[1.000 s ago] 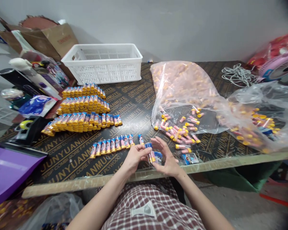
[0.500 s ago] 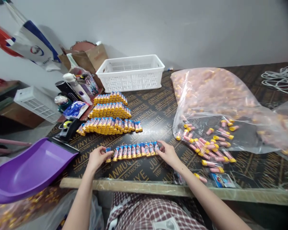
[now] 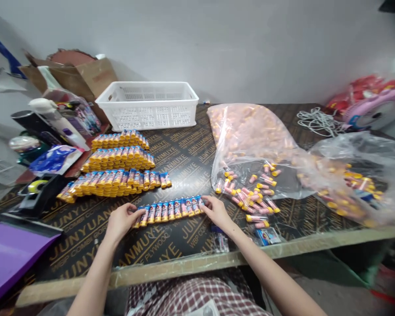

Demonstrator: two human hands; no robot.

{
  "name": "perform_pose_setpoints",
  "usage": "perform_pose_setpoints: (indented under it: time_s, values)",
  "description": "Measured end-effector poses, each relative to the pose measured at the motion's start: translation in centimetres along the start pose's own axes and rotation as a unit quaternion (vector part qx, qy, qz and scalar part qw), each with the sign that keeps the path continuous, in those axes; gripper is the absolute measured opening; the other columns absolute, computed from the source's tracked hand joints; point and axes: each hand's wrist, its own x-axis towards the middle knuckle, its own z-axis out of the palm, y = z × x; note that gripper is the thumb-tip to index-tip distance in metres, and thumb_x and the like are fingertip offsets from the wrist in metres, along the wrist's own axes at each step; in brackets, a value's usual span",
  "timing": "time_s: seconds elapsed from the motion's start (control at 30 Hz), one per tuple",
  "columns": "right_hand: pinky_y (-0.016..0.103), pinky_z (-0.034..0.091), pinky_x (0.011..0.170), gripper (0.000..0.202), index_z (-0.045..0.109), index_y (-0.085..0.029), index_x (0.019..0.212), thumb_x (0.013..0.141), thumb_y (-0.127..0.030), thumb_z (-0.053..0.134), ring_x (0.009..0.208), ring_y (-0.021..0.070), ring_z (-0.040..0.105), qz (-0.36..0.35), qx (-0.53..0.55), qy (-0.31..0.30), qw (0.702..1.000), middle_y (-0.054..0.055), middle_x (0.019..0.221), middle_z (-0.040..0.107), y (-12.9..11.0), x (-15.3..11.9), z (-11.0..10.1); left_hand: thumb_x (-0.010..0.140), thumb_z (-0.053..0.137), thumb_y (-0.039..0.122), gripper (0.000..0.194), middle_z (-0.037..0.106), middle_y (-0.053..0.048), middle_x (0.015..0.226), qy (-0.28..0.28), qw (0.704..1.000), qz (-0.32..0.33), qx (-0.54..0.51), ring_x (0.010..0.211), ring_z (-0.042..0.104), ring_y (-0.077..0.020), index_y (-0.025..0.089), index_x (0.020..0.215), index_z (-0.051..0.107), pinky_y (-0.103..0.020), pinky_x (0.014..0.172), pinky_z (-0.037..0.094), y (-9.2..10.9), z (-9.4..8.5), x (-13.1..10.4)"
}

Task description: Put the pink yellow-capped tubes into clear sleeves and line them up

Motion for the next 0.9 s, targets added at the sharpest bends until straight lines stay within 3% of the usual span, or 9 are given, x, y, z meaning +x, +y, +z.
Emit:
perform_pose_setpoints:
  time_s: [0.17,0.27,0.37,0.43,0.47,0.57,0.67,0.77,0.9]
  values:
    - [0.045,0.033,0.095,0.032,0.059,-0.017,0.112,0.083,-0.031,0.051,0.117,0.0297,0.041,0.044,-0.122,0.072,0.989,0.015,0.122,0.051,1.6,1.9,-3.4,0.083,0.034,0.050,0.046,0.071,-0.012,0.089,-0.017,0.992,0.035,0.119,0.085,0.064,-0.0283,0.019,0.089,0.068,-0.029,0.066,0.042,1.4,-1.4,-1.0]
    - [0.051,0.029,0.093,0.041,0.058,-0.016,0.111,0.083,-0.044,0.051,0.117,0.0344,0.037,0.078,-0.179,0.070,0.978,0.018,0.123,0.049,2.9,4.0,-4.6,0.084,0.033,0.048,0.046,0.070,-0.014,0.095,-0.021,0.985,0.019,0.173,0.090,0.063,-0.0318,0.020,0.098,0.066,-0.033,0.068,0.043,2.5,-2.1,-1.8]
    - [0.051,0.030,0.090,0.056,0.057,-0.015,0.111,0.075,-0.057,0.055,0.115,0.0364,0.037,0.095,-0.221,0.039,0.970,0.019,0.118,0.052,3.7,5.5,-4.5,0.084,0.036,0.049,0.047,0.068,-0.016,0.100,0.053,0.982,0.005,0.179,0.089,0.063,-0.0329,0.018,0.108,0.063,-0.036,0.069,0.043,4.9,-1.3,-3.1]
    - [0.052,0.029,0.090,0.057,0.056,-0.015,0.111,0.073,-0.057,0.056,0.116,0.0370,0.036,0.097,-0.243,0.017,0.965,0.020,0.117,0.052,3.9,5.9,-4.0,0.085,0.040,0.044,0.042,0.068,-0.013,0.102,0.099,0.987,0.052,0.114,0.088,0.063,-0.0283,0.018,0.108,0.062,-0.034,0.071,0.044,7.5,0.6,-4.4]
    - [0.052,0.028,0.090,0.055,0.055,-0.014,0.111,0.074,-0.055,0.056,0.116,0.0370,0.036,0.096,-0.252,0.008,0.963,0.020,0.117,0.052,3.9,5.8,-3.8,0.085,0.042,0.041,0.037,0.069,-0.010,0.098,0.082,0.990,0.098,0.060,0.085,0.063,-0.0242,0.018,0.104,0.064,-0.031,0.073,0.044,8.9,1.9,-5.2]
    - [0.051,0.028,0.090,0.045,0.054,-0.014,0.112,0.079,-0.045,0.051,0.113,0.0355,0.038,0.079,-0.264,-0.021,0.961,0.020,0.116,0.052,3.9,5.0,-3.8,0.083,0.050,0.033,0.022,0.069,-0.005,0.090,-0.075,0.965,0.249,-0.032,0.083,0.062,-0.0175,0.020,0.090,0.067,-0.025,0.076,0.043,13.4,6.9,-7.7]
    - [0.050,0.029,0.088,0.043,0.053,-0.014,0.114,0.079,-0.038,0.049,0.109,0.0342,0.042,0.038,-0.256,-0.054,0.964,0.019,0.113,0.053,3.9,3.3,-4.5,0.078,0.060,0.034,0.021,0.066,-0.006,0.090,-0.139,0.946,0.294,0.014,0.083,0.061,-0.0200,0.020,0.092,0.066,-0.027,0.073,0.043,16.5,11.3,-9.3]
    - [0.048,0.030,0.089,0.043,0.055,-0.016,0.115,0.077,-0.034,0.053,0.106,0.0316,0.046,-0.033,-0.232,-0.097,0.967,0.015,0.109,0.056,4.4,1.1,-5.8,0.073,0.066,0.032,0.024,0.064,-0.009,0.095,-0.157,0.944,0.287,0.049,0.082,0.061,-0.0221,0.019,0.092,0.064,-0.029,0.069,0.042,17.4,13.5,-9.5]
    - [0.040,0.032,0.093,0.050,0.054,-0.024,0.120,0.071,-0.032,0.064,0.105,0.0243,0.051,-0.138,-0.171,-0.156,0.963,0.008,0.110,0.059,5.5,-1.7,-7.5,0.071,0.066,0.024,0.008,0.065,-0.006,0.078,-0.146,0.956,0.255,-0.010,0.075,0.059,-0.0203,0.019,0.077,0.064,-0.027,0.065,0.037,16.4,13.7,-9.1]
